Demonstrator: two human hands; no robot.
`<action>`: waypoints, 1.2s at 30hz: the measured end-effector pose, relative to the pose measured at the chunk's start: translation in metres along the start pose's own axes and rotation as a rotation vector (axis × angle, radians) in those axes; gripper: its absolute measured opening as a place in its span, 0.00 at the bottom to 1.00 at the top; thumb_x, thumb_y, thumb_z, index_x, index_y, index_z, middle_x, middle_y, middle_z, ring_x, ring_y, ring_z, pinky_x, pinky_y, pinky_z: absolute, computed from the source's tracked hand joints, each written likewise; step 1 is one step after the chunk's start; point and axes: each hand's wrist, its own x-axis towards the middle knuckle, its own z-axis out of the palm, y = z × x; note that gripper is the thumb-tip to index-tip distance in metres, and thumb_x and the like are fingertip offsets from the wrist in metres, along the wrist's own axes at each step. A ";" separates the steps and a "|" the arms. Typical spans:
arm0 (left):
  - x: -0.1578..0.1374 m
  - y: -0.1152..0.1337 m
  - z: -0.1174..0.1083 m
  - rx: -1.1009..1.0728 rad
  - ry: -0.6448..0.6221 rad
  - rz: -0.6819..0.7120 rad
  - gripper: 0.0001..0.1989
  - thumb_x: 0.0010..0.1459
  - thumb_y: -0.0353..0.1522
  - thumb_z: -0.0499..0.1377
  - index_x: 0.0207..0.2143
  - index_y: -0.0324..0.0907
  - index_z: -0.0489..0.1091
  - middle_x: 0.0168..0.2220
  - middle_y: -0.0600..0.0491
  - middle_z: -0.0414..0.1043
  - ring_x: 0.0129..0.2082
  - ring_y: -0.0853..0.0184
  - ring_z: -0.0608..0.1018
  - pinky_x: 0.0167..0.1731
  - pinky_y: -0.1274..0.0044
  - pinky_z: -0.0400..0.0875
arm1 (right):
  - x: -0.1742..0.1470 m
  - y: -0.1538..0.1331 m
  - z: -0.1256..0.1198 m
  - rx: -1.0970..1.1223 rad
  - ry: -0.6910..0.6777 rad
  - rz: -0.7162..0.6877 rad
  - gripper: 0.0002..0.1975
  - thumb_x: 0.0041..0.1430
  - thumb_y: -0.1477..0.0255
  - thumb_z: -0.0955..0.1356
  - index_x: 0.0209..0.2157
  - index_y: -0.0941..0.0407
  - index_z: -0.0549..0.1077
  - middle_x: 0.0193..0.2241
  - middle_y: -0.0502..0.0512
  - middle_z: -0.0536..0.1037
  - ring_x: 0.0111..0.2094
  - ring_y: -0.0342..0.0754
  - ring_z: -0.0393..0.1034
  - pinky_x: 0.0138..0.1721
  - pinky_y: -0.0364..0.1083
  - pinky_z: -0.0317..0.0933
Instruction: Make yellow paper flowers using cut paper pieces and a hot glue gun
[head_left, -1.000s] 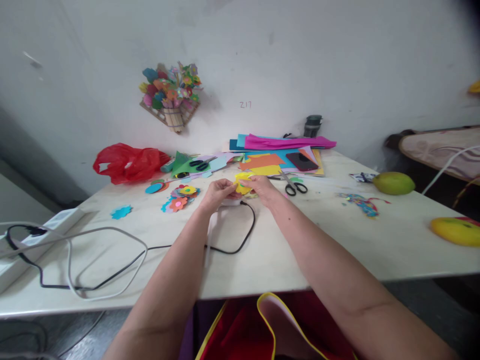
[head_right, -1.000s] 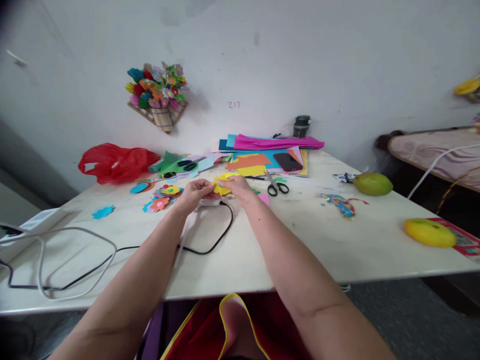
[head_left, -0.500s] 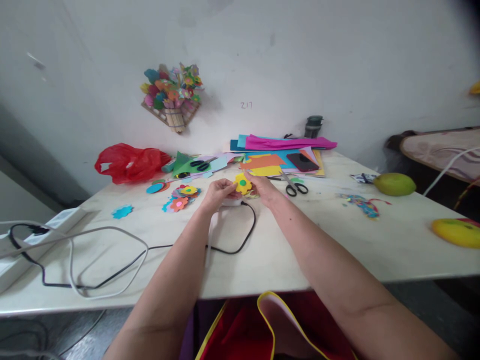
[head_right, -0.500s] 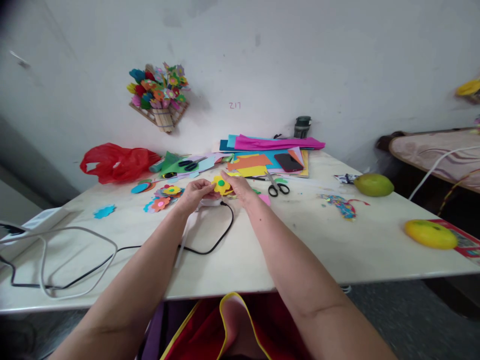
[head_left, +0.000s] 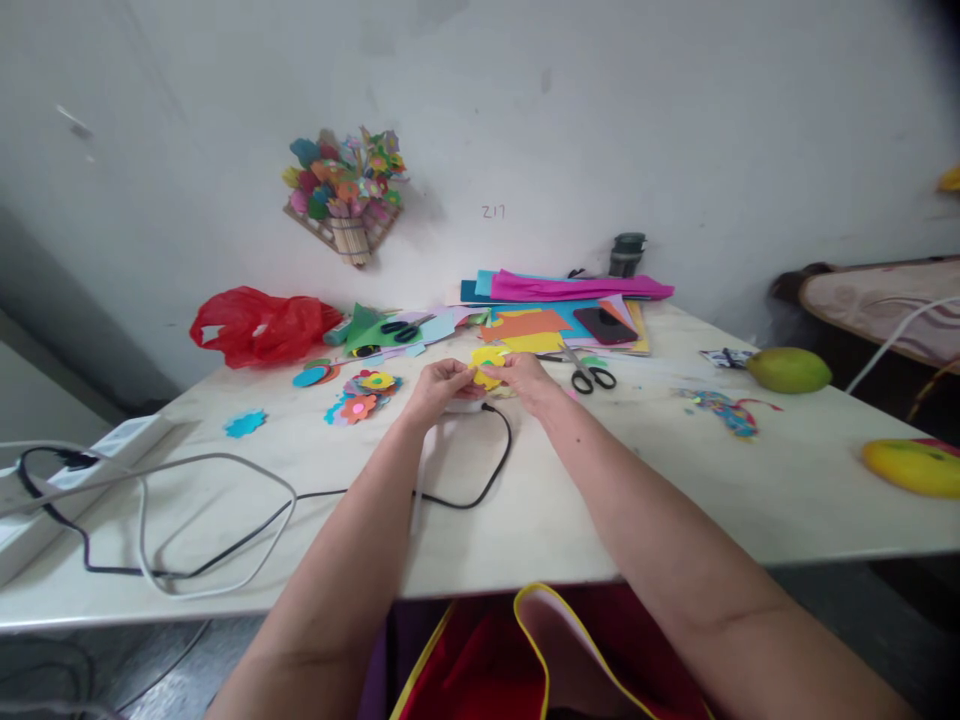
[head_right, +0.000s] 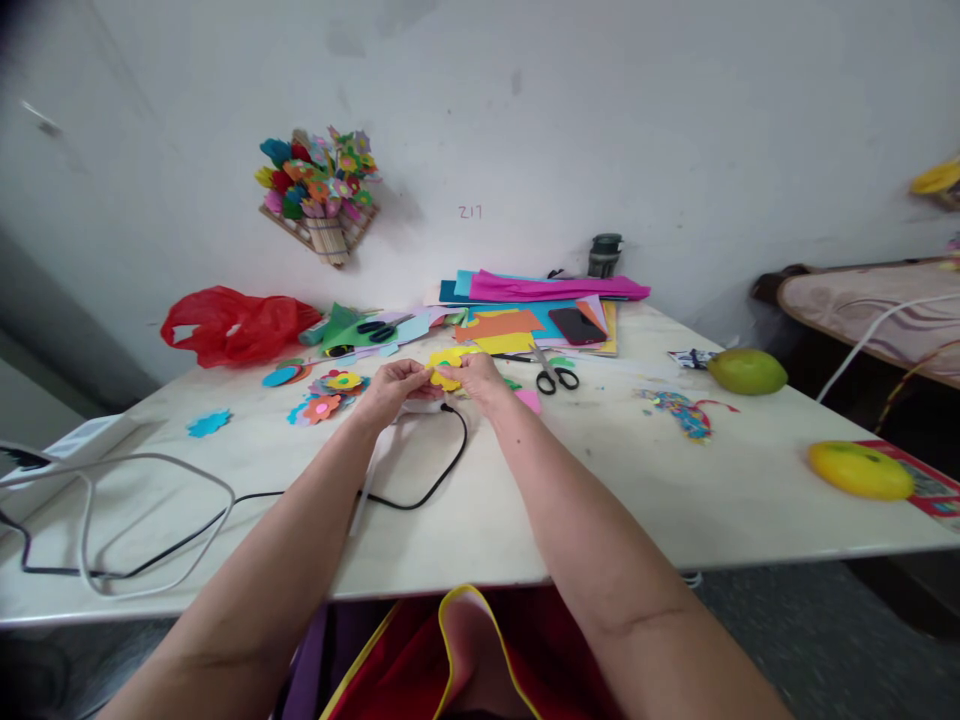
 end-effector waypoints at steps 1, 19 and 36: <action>0.000 0.000 0.000 0.000 0.002 -0.003 0.15 0.45 0.39 0.63 0.27 0.36 0.66 0.23 0.49 0.75 0.25 0.67 0.78 0.29 0.77 0.72 | 0.000 0.000 0.000 0.014 -0.001 0.015 0.18 0.30 0.62 0.74 0.17 0.60 0.67 0.15 0.47 0.67 0.18 0.38 0.58 0.22 0.42 0.54; 0.001 -0.001 -0.005 -0.038 -0.003 0.003 0.19 0.47 0.45 0.59 0.28 0.35 0.67 0.25 0.49 0.73 0.25 0.65 0.78 0.29 0.73 0.73 | -0.002 -0.003 -0.002 0.049 0.035 -0.008 0.14 0.37 0.63 0.72 0.19 0.59 0.70 0.19 0.50 0.72 0.22 0.41 0.64 0.26 0.42 0.58; 0.003 -0.001 0.002 0.033 0.079 0.059 0.19 0.41 0.44 0.63 0.22 0.38 0.63 0.20 0.56 0.68 0.19 0.72 0.73 0.22 0.79 0.70 | -0.005 0.000 0.005 0.001 -0.024 -0.055 0.11 0.39 0.64 0.69 0.18 0.58 0.68 0.15 0.47 0.67 0.20 0.40 0.60 0.25 0.42 0.56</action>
